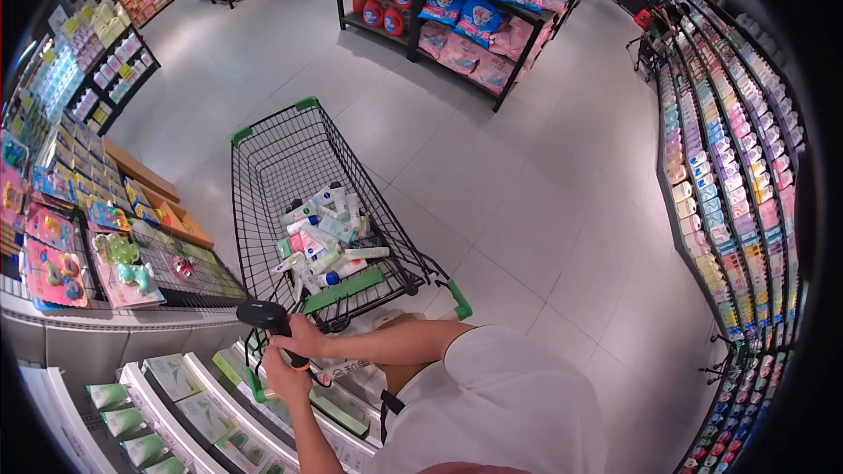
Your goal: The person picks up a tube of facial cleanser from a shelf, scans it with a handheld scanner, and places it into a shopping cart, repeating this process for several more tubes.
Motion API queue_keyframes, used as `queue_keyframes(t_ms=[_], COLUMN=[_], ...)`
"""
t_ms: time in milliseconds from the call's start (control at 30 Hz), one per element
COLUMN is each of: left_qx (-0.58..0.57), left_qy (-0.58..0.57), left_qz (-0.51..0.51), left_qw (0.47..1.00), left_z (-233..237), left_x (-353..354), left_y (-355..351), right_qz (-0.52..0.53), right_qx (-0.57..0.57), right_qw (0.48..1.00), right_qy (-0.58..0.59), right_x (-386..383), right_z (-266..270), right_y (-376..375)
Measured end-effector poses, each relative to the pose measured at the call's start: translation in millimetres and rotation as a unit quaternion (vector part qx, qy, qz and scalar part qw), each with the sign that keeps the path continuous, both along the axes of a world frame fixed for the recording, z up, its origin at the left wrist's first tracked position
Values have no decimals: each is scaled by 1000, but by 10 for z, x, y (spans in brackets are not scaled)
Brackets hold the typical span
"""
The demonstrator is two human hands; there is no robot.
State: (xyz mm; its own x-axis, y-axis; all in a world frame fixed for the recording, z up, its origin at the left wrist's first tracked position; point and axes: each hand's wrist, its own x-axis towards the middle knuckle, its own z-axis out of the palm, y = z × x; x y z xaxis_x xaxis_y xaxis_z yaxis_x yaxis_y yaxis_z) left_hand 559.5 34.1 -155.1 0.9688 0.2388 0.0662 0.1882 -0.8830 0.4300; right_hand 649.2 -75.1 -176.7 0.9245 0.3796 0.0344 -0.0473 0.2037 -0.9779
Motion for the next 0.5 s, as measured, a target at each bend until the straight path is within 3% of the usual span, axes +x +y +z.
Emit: queue_keyframes(t_ms=[267,300,333,367,467,500], left_qx=[-3,-5,-7,-18,-40,-44], left_qy=[-51,-64,-78,-77,-63,-69], left_qz=[19,11,7,25,48,48], left_qw=[999,998,997,997,996,995], left_z=[147,132,110,122,151,121], left_x=[42,36,66,69,69,57], left_y=[-26,17,40,61,87,128], right_qz=[11,20,-11,34,20,53], right_qx=[-9,32,60,50,99,101], right_qw=[999,997,998,994,989,977], right_qy=[31,67,28,94,105,180], right_x=[-53,-48,-32,-22,-49,-69], right_z=[-47,-53,-94,154,-8,70], right_y=[62,101,156,65,144,123])
